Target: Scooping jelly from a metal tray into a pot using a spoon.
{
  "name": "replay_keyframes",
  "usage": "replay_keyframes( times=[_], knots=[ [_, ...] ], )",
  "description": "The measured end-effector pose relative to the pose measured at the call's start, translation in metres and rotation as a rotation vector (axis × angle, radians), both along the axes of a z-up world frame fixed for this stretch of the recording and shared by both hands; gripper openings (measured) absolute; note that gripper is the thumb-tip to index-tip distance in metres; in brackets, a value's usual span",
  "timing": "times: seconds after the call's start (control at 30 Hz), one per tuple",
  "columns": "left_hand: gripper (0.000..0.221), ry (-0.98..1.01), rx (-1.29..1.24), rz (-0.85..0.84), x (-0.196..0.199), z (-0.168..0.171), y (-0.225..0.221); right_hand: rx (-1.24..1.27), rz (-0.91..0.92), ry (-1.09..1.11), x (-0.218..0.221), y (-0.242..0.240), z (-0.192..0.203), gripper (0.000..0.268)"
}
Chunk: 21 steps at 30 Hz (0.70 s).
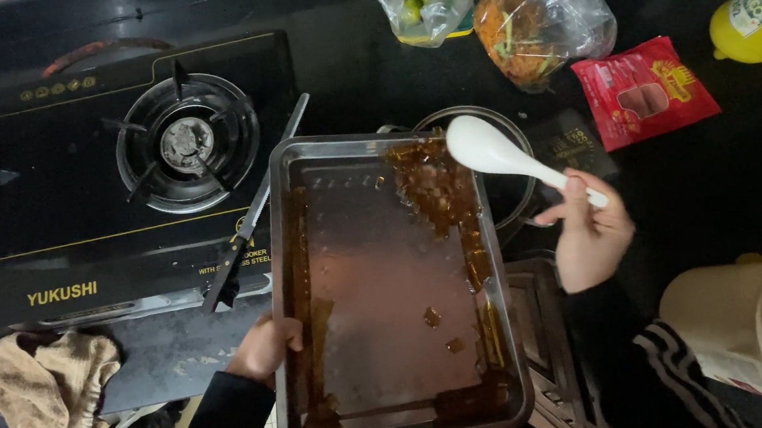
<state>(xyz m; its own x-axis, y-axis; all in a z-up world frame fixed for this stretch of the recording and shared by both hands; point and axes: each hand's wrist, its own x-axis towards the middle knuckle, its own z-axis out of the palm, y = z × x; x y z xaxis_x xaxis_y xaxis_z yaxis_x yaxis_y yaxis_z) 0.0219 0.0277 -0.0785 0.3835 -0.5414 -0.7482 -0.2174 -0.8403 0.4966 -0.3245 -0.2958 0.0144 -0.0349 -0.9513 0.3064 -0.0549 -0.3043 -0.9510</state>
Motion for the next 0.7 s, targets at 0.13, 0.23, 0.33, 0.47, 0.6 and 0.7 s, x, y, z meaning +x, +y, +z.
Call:
replay_keyframes(
  times=[0.13, 0.23, 0.33, 0.47, 0.6, 0.7],
  knots=[
    [0.047, 0.093, 0.064, 0.306, -0.011, 0.010, -0.010, 0.066, 0.054, 0.076, 0.037, 0.032, 0.018, 0.019],
    [0.055, 0.125, 0.052, 0.383, -0.020, 0.024, -0.015, 0.066, 0.189, 0.121, 0.051, 0.046, 0.012, 0.019],
    [0.047, 0.080, 0.031, 0.395, -0.025, 0.039, -0.020, -0.010, 0.235, 0.206, 0.045, 0.048, 0.001, 0.022],
    [0.048, 0.084, 0.038, 0.400, -0.029, 0.049, -0.022, -0.066, 0.143, 0.248, 0.027, 0.044, -0.007, 0.020],
    [0.051, 0.132, 0.025, 0.396, -0.019, 0.003, -0.004, -0.087, 0.076, 0.220, 0.007, 0.036, -0.012, 0.018],
    [0.053, 0.122, 0.046, 0.322, -0.027, 0.051, -0.022, -0.091, 0.018, 0.164, 0.000, 0.035, -0.007, 0.018]
  ],
)
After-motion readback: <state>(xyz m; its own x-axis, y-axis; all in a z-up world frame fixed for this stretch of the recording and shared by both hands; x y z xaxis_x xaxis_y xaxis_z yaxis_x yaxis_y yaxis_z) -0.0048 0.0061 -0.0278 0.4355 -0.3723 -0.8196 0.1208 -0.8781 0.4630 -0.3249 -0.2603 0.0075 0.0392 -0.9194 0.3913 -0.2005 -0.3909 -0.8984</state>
